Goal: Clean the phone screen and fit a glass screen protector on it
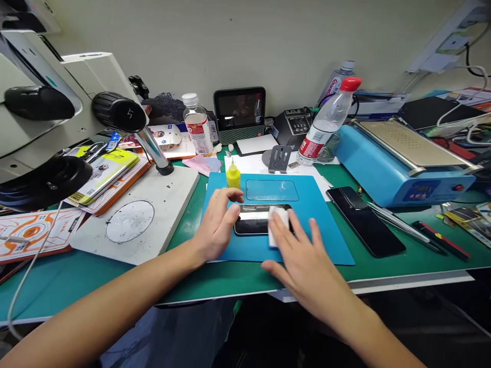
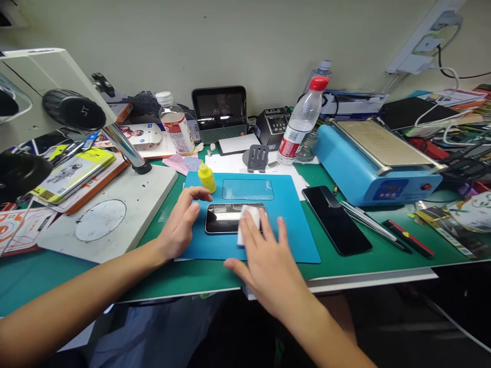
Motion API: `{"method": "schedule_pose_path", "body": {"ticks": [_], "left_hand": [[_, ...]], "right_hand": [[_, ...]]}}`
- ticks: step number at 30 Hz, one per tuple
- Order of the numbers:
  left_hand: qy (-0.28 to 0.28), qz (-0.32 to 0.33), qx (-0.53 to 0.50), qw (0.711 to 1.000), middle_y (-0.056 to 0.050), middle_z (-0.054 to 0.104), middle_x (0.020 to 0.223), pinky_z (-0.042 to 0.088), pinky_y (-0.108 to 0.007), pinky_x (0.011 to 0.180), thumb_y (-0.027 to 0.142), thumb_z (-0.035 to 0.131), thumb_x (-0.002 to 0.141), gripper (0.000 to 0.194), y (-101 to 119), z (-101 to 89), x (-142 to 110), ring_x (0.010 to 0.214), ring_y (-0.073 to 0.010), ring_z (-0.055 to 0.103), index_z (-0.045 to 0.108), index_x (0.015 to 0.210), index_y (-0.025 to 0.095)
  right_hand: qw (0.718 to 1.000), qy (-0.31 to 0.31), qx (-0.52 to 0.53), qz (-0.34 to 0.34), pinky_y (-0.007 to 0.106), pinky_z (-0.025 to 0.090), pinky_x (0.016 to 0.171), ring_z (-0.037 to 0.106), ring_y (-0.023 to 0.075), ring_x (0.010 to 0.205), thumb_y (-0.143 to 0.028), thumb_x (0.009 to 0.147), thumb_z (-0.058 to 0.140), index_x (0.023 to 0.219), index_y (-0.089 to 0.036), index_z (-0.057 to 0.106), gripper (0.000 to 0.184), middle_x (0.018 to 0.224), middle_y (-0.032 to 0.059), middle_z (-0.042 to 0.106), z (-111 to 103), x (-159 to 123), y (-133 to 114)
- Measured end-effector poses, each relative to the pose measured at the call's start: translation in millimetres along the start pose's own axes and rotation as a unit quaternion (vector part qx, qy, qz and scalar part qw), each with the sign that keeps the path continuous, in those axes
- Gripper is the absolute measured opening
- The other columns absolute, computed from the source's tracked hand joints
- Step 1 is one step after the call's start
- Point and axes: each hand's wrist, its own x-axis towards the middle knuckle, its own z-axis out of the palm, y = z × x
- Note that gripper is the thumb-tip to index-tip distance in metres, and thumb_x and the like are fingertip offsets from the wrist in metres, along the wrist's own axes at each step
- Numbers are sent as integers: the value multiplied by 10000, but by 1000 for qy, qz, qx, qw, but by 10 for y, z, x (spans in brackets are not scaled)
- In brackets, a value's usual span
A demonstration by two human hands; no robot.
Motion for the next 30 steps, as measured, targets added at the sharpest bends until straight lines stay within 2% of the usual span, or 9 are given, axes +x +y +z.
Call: {"method": "schedule_pose_path", "body": {"ticks": [2, 5, 9, 11, 14, 17, 19, 25, 30], "left_hand": [[-6, 2, 4, 1000, -97, 623, 1159, 431, -440, 1039, 509, 301, 1080, 387, 7, 0, 7, 1137, -255, 553, 532, 1210, 226], [-9, 6, 6, 1000, -93, 622, 1149, 427, -432, 1031, 500, 289, 1086, 389, 8, 2, 12, 1125, -251, 550, 538, 1197, 223], [5, 36, 4, 999, -90, 621, 1137, 428, -423, 1019, 511, 305, 1084, 394, 7, -12, 8, 1112, -246, 554, 541, 1198, 218], [-1, 65, 19, 998, -91, 627, 1131, 429, -425, 1008, 510, 305, 1083, 396, 15, -33, 6, 1100, -247, 555, 541, 1204, 215], [-17, 115, 65, 991, -100, 644, 1135, 430, -433, 976, 496, 296, 1083, 401, 36, -73, 12, 1077, -256, 557, 529, 1241, 210], [-67, 208, 113, 969, -120, 665, 1166, 430, -451, 970, 524, 371, 1055, 444, 61, -108, 33, 1070, -276, 571, 494, 1322, 192], [-108, 254, 136, 951, -137, 673, 1211, 439, -458, 986, 498, 411, 1044, 465, 74, -120, 53, 1086, -282, 583, 476, 1366, 169], [-195, 220, 207, 933, -177, 607, 1422, 434, -429, 1126, 265, 337, 1070, 413, 64, -73, 70, 1287, -268, 560, 519, 1388, 73], [-301, 196, 315, 878, -171, 365, 1664, 301, -484, 1260, 413, 324, 1098, 606, 23, 36, 1, 1546, -320, 345, 320, 1584, 51]], "right_hand": [[999, 4, -16, 40, 765, 285, 1160, 230, 471, 1557, -671, 1026, 278, 1595, -55, 365, 843, 1666, 190, 338, 4, 36, 60], [998, -12, -14, 64, 738, 255, 1191, 221, 478, 1557, -722, 1002, 246, 1554, 44, 391, 956, 1658, 275, 283, 25, 262, -140], [998, -26, 50, -8, 689, 203, 1240, 170, 384, 1594, -741, 990, 272, 1618, -7, 258, 966, 1686, 231, 232, 44, 488, -576], [997, -19, 61, -39, 707, 192, 1235, 143, 378, 1600, -744, 985, 293, 1632, -39, 233, 958, 1696, 206, 220, 46, 439, -632], [998, -14, 38, -43, 754, 218, 1200, 156, 423, 1589, -714, 1002, 302, 1622, -54, 284, 905, 1699, 184, 229, 57, 258, -429], [999, -2, 6, 38, 804, 198, 1170, 180, 473, 1570, -686, 1021, 270, 1604, -46, 334, 869, 1685, 196, 284, 59, 187, -140], [997, -3, 2, 75, 806, 191, 1170, 185, 489, 1563, -688, 1021, 261, 1591, -14, 347, 887, 1678, 227, 287, 45, 240, -73], [997, -17, 78, -22, 779, 162, 1204, 94, 419, 1598, -717, 1001, 317, 1641, -151, 286, 855, 1706, 129, 270, -1, 286, -233], [987, 41, 149, 44, 742, 146, 1228, 143, 363, 1600, -678, 1024, 255, 1609, -220, 379, 753, 1703, 108, 293, 25, -170, 208]]}}
